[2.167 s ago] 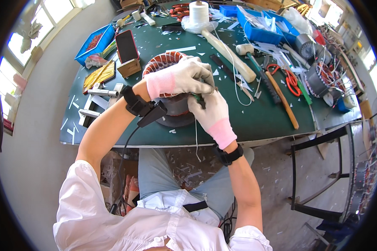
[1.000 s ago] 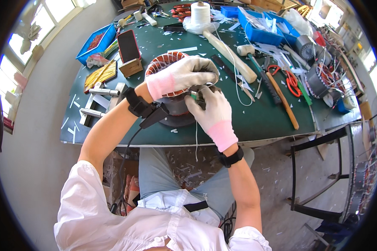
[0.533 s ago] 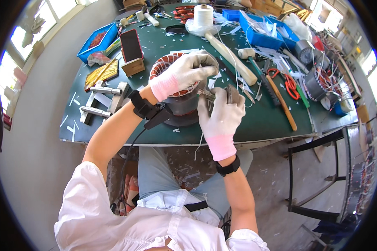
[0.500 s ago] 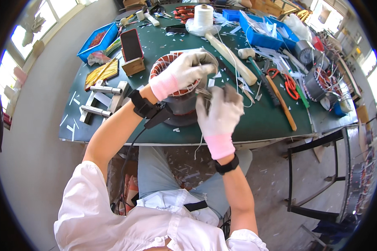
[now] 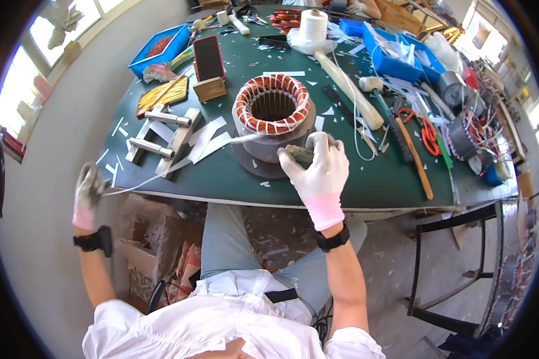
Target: Assembling an electrical motor stator by inserting insulation and copper coils, and using a mallet to secure components.
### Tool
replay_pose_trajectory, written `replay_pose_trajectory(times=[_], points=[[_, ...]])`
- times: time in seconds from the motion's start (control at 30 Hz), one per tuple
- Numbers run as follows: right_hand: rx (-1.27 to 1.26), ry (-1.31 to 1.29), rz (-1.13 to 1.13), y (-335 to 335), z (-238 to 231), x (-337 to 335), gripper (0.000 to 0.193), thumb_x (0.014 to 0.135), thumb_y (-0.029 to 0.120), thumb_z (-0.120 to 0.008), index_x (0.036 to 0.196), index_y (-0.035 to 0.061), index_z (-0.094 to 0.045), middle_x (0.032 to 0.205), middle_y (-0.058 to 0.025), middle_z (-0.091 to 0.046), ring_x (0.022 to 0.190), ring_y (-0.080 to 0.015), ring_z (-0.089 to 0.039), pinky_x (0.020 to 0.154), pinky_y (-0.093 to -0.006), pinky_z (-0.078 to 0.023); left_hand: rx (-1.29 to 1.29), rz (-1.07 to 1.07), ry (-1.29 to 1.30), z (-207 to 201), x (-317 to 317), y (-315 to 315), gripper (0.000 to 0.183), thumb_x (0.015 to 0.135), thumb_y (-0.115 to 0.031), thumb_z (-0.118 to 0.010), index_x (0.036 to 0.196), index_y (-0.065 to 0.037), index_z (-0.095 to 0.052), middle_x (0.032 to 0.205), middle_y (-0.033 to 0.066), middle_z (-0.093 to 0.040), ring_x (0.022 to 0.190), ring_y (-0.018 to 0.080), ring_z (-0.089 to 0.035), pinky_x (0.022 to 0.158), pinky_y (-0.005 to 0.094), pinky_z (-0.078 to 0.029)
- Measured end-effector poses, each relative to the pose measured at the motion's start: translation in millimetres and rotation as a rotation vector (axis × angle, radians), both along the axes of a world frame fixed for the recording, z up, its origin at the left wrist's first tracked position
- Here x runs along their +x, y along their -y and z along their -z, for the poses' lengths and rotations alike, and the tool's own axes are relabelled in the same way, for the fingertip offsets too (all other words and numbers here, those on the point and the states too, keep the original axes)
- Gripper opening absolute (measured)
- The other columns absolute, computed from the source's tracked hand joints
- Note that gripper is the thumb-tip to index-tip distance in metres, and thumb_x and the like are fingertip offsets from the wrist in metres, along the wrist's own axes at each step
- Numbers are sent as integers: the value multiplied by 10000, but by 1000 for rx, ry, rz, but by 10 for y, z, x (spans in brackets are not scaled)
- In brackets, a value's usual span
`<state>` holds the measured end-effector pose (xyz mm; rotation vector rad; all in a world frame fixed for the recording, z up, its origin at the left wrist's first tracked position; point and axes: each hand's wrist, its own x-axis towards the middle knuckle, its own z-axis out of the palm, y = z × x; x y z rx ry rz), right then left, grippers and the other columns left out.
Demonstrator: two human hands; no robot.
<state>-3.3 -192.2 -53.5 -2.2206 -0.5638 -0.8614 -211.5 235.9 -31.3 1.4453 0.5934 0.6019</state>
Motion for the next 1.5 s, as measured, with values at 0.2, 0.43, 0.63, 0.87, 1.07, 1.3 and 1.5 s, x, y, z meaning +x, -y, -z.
replay_pose_trajectory(times=[0.2, 0.43, 0.63, 0.87, 1.07, 1.3, 1.5], points=[[293, -225, -92, -86, 109, 75, 380, 705, 258, -784, 865, 78, -490, 688, -47, -565, 611, -238, -602, 557, -351, -482, 1021, -1079, -1101, -160, -3581, -3107, 551, 901, -341, -571, 1393, -156, -403, 1232, 112, -585, 1139, 224, -557, 904, 386, -476], [236, -263, -60, -235, 47, -9, 366, 750, 239, -756, 896, 59, -474, 675, -52, -565, 602, -230, -636, 575, -332, -501, 1141, -664, -1512, 235, -1342, -1102, 620, 838, -370, -603, 1407, -263, -381, 1472, 68, -373, 1350, 289, -332, 1055, 497, -320], [380, -363, -121, -203, 32, 36, 353, 804, 275, -713, 907, 30, -479, 716, -101, -628, 634, -271, -649, 622, -352, -509, 1497, -346, -663, -2, 184, 220, 132, 779, -239, -664, 858, -148, -717, 1267, 73, -583, 1229, 308, -459, 1060, 424, -298], [296, -394, -95, -149, -10, 52, 377, 823, 338, -686, 925, 33, -489, 724, -123, -649, 672, -312, -662, 643, -380, -514, 1432, -13, -101, 173, 905, 1373, 366, 724, -133, -665, 1088, -133, -630, 1201, 93, -584, 1195, 326, -453, 1039, 440, -292], [257, -458, -115, -130, -5, 88, 397, 830, 381, -669, 924, 34, -503, 740, -145, -650, 708, -335, -662, 666, -406, -506, 1302, 176, 93, 206, 1205, 1845, 434, 725, -123, -667, 1151, -106, -588, 1193, 113, -563, 1172, 346, -457, 1017, 462, -312], [247, -465, -225, 268, -151, 185, 363, 854, 307, -685, 787, 24, -466, 639, -24, -492, 610, -89, -454, 562, -268, -405, 1147, 273, 12, 242, 1354, 1952, 520, 758, -120, -656, 1259, -84, -522, 1284, 157, -505, 1211, 363, -435, 1015, 437, -358], [244, -471, -182, 183, -257, 168, 407, 819, 336, -716, 824, 22, -456, 647, -37, -507, 575, -92, -478, 562, -267, -426, 952, 553, 248, 124, 1964, 2050, 621, 816, -250, -671, 1352, -79, -408, 1408, 260, -318, 1317, 394, -334, 1069, 431, -312]])
